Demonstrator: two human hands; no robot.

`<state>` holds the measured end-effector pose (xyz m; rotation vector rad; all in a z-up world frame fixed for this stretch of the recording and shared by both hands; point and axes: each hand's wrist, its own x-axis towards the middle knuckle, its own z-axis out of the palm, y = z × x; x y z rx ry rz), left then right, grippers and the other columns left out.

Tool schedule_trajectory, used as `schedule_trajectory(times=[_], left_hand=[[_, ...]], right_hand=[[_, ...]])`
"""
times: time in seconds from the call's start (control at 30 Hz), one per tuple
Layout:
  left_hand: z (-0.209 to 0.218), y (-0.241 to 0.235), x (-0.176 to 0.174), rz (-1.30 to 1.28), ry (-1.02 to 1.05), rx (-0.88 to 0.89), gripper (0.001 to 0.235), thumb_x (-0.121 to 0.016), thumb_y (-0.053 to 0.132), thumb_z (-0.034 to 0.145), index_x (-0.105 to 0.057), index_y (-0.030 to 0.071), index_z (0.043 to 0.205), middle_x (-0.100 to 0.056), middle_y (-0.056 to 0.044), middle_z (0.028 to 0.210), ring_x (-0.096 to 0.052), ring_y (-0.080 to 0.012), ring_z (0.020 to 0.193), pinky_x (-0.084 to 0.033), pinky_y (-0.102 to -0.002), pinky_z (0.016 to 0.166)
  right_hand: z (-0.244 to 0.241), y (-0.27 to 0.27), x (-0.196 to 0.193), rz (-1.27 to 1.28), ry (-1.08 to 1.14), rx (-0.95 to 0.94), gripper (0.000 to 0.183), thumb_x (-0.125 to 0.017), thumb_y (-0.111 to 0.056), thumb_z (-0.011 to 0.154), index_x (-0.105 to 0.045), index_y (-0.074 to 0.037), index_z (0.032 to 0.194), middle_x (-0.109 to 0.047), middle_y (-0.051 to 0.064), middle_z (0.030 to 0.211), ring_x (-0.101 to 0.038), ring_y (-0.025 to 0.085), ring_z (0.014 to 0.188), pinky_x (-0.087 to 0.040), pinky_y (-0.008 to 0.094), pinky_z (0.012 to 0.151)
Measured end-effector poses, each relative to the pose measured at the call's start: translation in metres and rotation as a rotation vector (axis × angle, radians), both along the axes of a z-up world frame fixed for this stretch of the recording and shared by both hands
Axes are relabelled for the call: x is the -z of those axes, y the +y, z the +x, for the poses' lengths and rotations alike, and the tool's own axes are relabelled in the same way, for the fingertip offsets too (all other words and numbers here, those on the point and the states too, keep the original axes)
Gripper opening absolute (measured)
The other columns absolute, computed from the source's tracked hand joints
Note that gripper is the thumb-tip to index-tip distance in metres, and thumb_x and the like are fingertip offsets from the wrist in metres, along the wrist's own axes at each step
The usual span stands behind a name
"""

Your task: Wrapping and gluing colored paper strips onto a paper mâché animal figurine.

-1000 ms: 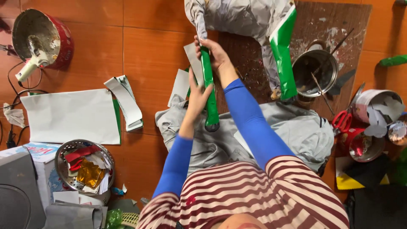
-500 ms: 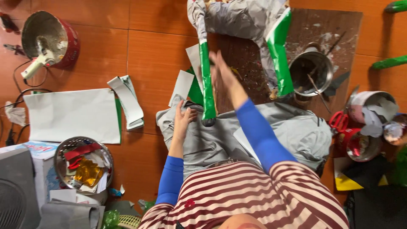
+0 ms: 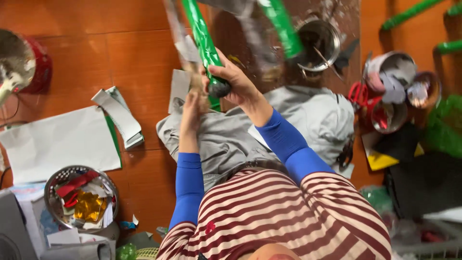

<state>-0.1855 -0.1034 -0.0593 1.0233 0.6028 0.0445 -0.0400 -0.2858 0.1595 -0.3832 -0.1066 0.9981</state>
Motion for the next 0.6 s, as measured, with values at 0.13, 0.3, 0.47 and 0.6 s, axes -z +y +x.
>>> schedule_trajectory(times=[0.13,0.3,0.47,0.6], left_hand=[[-0.015,-0.008,-0.109,-0.397,-0.316,0.143,0.083,-0.057,0.06,0.098,-0.028,0.016,0.161,-0.046,-0.019,0.152,-0.056,-0.0356,0.132,-0.054,-0.05,0.107],[-0.01,0.02,-0.118,-0.811,-1.159,0.477,0.08,-0.074,0.042,0.096,-0.032,0.014,0.158,-0.058,-0.024,0.115,-0.059,-0.0128,0.045,-0.054,-0.025,0.036],[0.0,-0.039,-0.182,-0.258,-0.637,0.183,0.071,-0.073,0.027,0.102,-0.034,0.013,0.159,-0.061,-0.011,0.099,-0.052,-0.0107,0.05,-0.046,-0.023,0.041],[0.036,-0.07,-0.179,0.045,-0.252,0.103,0.08,-0.07,0.014,0.109,-0.019,0.02,0.171,-0.061,-0.013,0.111,-0.059,-0.0176,0.075,-0.054,-0.03,0.062]], right_hand=[[-0.012,-0.054,-0.001,0.345,0.042,-0.042,0.065,-0.073,-0.011,0.101,-0.035,-0.007,0.153,-0.063,0.015,0.116,-0.067,0.019,0.088,-0.058,0.033,0.073],[-0.007,-0.116,0.042,0.011,-0.087,0.043,0.068,-0.076,-0.013,0.085,-0.045,-0.01,0.146,-0.066,0.013,0.127,-0.07,0.019,0.111,-0.06,0.033,0.096],[0.008,-0.194,0.114,-0.685,-0.559,0.508,0.027,-0.069,-0.007,0.1,-0.066,-0.001,0.126,-0.067,0.002,0.115,-0.063,0.005,0.104,-0.053,0.023,0.092],[-0.001,-0.305,0.13,-1.175,-0.608,0.826,0.006,-0.069,-0.003,0.097,-0.073,-0.001,0.1,-0.072,-0.001,0.088,-0.066,0.006,0.076,-0.054,0.024,0.068]])
